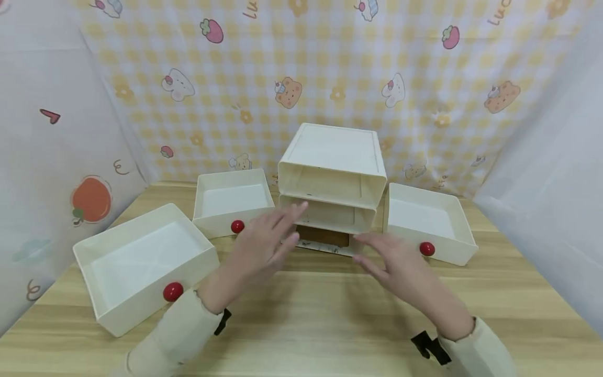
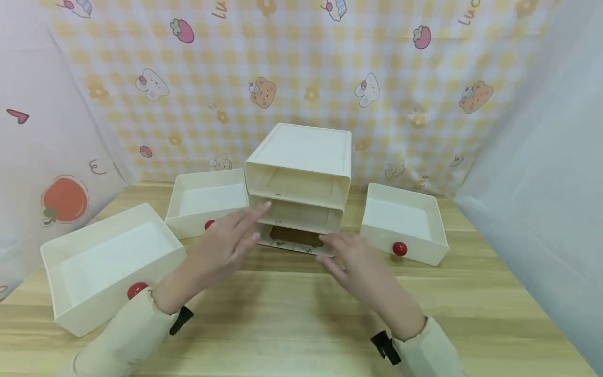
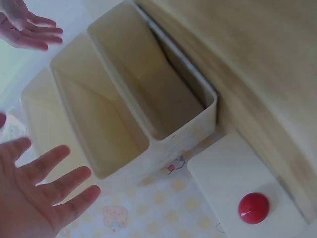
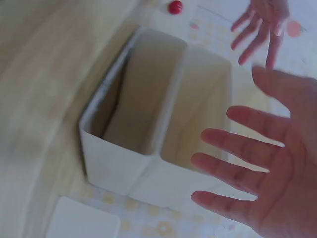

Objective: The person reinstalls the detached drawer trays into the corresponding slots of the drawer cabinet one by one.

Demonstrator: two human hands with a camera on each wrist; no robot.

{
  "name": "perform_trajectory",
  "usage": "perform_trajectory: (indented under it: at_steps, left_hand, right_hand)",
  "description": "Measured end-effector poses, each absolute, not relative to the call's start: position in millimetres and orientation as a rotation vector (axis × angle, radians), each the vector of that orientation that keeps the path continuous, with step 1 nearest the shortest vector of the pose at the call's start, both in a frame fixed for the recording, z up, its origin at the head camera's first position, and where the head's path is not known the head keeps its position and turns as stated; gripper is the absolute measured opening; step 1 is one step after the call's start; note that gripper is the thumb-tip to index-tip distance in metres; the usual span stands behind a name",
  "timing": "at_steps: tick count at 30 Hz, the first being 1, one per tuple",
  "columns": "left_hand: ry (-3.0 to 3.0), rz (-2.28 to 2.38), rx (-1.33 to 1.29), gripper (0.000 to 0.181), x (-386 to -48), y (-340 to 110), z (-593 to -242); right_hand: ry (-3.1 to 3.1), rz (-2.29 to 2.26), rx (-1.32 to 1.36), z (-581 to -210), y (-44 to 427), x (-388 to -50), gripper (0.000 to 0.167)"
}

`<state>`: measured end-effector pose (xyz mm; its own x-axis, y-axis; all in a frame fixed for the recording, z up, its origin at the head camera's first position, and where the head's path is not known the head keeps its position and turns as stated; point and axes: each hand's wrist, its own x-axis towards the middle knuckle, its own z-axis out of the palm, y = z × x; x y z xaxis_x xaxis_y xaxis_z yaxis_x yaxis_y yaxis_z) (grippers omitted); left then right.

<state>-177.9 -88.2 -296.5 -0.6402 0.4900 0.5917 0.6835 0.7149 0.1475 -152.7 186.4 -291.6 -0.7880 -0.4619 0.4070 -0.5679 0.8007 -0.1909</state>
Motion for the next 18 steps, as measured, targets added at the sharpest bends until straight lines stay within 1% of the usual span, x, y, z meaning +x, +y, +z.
perform_trajectory:
  at_steps: [3, 5, 7, 9, 12, 15, 18]
  left_hand:
    - [-2.293, -0.634, -0.859, 0.048, -182, -89, -283]
    - [-2.277, -0.712, -0.808, 0.047, -184, -89, -271]
    - [-2.288, -0.793, -0.757, 0.047, -187, -90, -259]
    - [-2.307, -0.873, -0.705, 0.047, -191, -92, -248]
    - [-2.328, -0.985, -0.633, 0.047, -200, -94, -232]
    - [-2.371, -1.126, -0.544, 0.048, -212, -95, -220]
    - [-2.428, -1.281, -0.444, 0.048, -226, -95, -209]
  right_hand:
    - [-2.565, 0.588, 0.669, -280, 192, -156, 0.022]
    - [-2.497, 0.678, 0.579, -271, 196, -160, 0.015]
    - [-2.428, 0.759, 0.493, -262, 198, -164, 0.012]
    - [-2.381, 0.840, 0.422, -254, 200, -169, 0.015]
    - [-2.358, 0.973, 0.339, -244, 202, -176, 0.024]
    - [-2.366, 1.087, 0.290, -236, 203, -186, 0.032]
    - [-2.381, 1.196, 0.233, -228, 202, -198, 0.037]
